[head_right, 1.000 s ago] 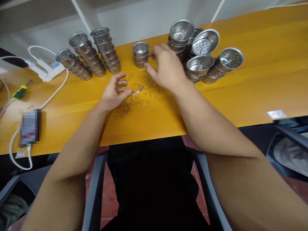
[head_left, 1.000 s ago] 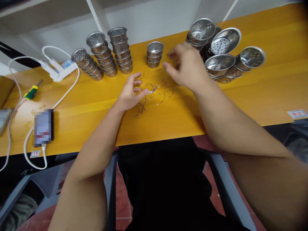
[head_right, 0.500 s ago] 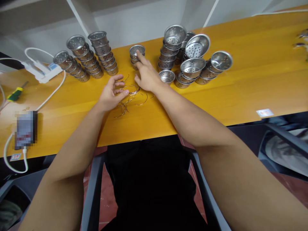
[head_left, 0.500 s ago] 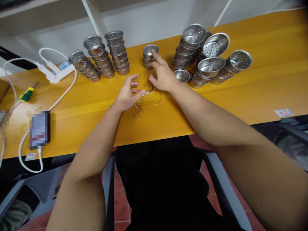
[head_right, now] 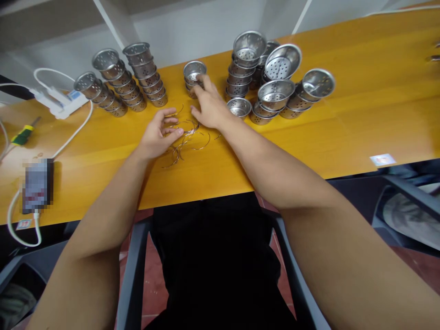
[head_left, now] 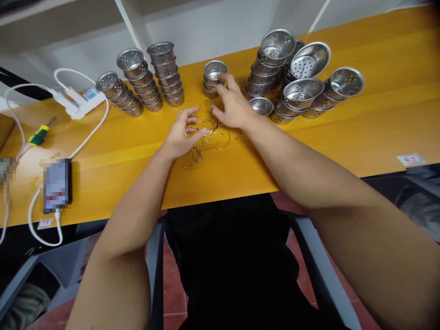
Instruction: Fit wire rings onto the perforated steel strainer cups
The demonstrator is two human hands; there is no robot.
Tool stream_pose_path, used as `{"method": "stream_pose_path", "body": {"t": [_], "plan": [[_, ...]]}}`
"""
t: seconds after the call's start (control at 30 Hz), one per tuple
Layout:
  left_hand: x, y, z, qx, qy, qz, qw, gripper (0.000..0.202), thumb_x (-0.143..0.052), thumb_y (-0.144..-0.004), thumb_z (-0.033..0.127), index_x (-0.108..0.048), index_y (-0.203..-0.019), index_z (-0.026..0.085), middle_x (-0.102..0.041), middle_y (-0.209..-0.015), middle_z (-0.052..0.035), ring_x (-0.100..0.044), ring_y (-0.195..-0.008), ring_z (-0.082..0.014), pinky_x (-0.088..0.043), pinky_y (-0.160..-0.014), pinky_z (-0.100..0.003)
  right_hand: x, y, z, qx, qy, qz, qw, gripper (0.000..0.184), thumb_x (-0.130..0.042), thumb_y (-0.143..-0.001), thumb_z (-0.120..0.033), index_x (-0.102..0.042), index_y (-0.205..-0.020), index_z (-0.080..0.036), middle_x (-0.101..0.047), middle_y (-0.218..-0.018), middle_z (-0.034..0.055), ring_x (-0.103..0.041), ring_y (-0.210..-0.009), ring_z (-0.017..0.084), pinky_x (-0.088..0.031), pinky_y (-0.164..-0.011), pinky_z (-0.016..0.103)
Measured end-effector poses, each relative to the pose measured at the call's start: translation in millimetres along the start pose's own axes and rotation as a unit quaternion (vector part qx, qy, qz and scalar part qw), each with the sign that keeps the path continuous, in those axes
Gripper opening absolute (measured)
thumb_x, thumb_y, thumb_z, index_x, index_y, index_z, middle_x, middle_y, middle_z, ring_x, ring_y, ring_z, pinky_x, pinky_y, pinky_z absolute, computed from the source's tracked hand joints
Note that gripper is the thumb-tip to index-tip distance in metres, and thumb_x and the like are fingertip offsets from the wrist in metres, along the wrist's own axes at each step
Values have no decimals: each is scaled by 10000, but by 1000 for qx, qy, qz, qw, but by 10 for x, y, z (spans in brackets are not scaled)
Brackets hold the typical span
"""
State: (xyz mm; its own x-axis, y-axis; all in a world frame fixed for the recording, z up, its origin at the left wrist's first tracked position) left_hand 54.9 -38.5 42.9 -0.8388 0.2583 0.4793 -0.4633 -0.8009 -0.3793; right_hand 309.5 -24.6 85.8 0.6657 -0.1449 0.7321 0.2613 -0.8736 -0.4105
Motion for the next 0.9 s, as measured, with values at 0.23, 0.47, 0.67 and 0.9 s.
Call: {"method": "stream_pose_path", "body": {"t": [0.23,0.47,0.67,0.9], "plan": [[19,4,-5,-12,0,-5,1000,678,-912,-1034,361,-648,-1657,317,-675,-1782,-162,-758,-1520,-320,-782,-1097,-424,-105,-20,129,22,5,6,1000,587,-815,-1099,-652,-785,-1611,-365,-692,-1636,200,-676,-1576,508,-513,-1461,805],[49,-2,-55,-21,-16,1,1000,722,-949,-1057,537,-630,-1677,352,-645,-1821,-157,-734,-1579,-353,-769,-1161,-486,-91,-16,73,31,-8,17,999,513,-783,-1118,-633,-832,-1524,-324,-732,-1572,222,-725,-1480,512,-539,-1437,801],[202,-49,-127,-35,-45,84,995,1024,-1010,-996,756,-476,-1799,409,-468,-1958,-172,-611,-1741,-421,-704,-1282,-540,107,134,-493,63,-36,11,997,410,-676,-1210,-647,-823,-1499,-395,-762,-1522,166,-705,-1503,450,-624,-1343,711],[283,-116,3,-46,-52,96,993,1037,-1016,-959,827,-563,-1715,281,-775,-1634,-161,-769,-1600,-396,-641,-1402,-577,-8,320,-879,77,-120,-8,990,551,-702,-1192,-792,-727,-1530,-358,-781,-1350,140,-767,-1200,396,-700,-1128,631]]}}
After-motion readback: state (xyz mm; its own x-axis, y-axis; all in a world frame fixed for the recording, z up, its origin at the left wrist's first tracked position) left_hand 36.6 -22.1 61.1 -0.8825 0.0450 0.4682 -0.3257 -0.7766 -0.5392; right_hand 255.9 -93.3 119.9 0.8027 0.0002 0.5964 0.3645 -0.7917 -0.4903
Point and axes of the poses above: each hand's wrist, its own y-axis away from the middle knuckle, its own x-axis out of the back of the hand, z = x × y, the point moved 4 cm from there along -y, towards the middle knuckle
